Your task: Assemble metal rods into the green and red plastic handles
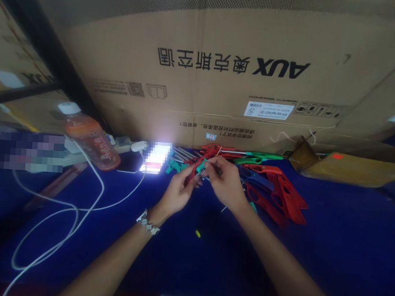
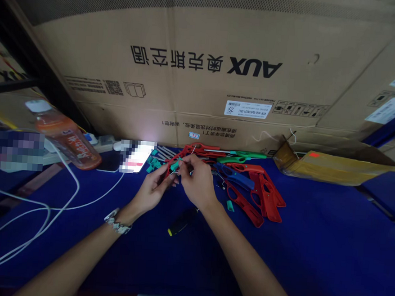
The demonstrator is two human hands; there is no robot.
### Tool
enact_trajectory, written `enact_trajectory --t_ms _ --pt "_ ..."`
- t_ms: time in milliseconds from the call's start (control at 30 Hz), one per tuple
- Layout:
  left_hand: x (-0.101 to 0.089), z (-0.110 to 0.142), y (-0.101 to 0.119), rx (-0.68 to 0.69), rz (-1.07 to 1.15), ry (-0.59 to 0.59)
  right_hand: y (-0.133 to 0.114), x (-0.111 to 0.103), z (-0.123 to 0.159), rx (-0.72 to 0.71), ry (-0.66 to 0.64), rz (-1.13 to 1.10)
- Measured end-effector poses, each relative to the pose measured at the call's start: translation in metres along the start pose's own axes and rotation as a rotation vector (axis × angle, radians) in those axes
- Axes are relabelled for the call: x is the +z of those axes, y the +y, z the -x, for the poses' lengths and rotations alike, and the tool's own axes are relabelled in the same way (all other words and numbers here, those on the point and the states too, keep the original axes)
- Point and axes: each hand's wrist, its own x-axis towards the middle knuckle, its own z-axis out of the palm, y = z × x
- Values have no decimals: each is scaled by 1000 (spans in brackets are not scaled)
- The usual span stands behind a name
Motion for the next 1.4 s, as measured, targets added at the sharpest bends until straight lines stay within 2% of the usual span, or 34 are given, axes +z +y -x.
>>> enact_trajectory --t_ms 200,400,767,933,1067,1167,1233,1333,1400 --pt "3 2 2 32 -32 31 1 4 1 31 83 -81" --pt "6 0 6 7 9 65 -3 1 -2 50 38 -152" --pt "0 -1 0 -3 17 -16 -3 -7 -6 53 -77 -188" --pt "-3 -1 9 -11 36 -15 -4 -10 -7 36 -116 -182" --pt "-8 0 17 -84 93 -81 -1 -13 -7 -2 -148 -207" --pt "-10 1 15 -127 189 -143 2 -10 -4 -36 -107 -217" --pt "-11 2 13 -110 257 -150 3 -6 -2 -54 -56 -222" --pt "-7 2 13 -72 279 -113 3 0 0 -70 -15 -278" --pt "-3 2 15 -96 222 -54 4 3 1 -74 -10 -310"
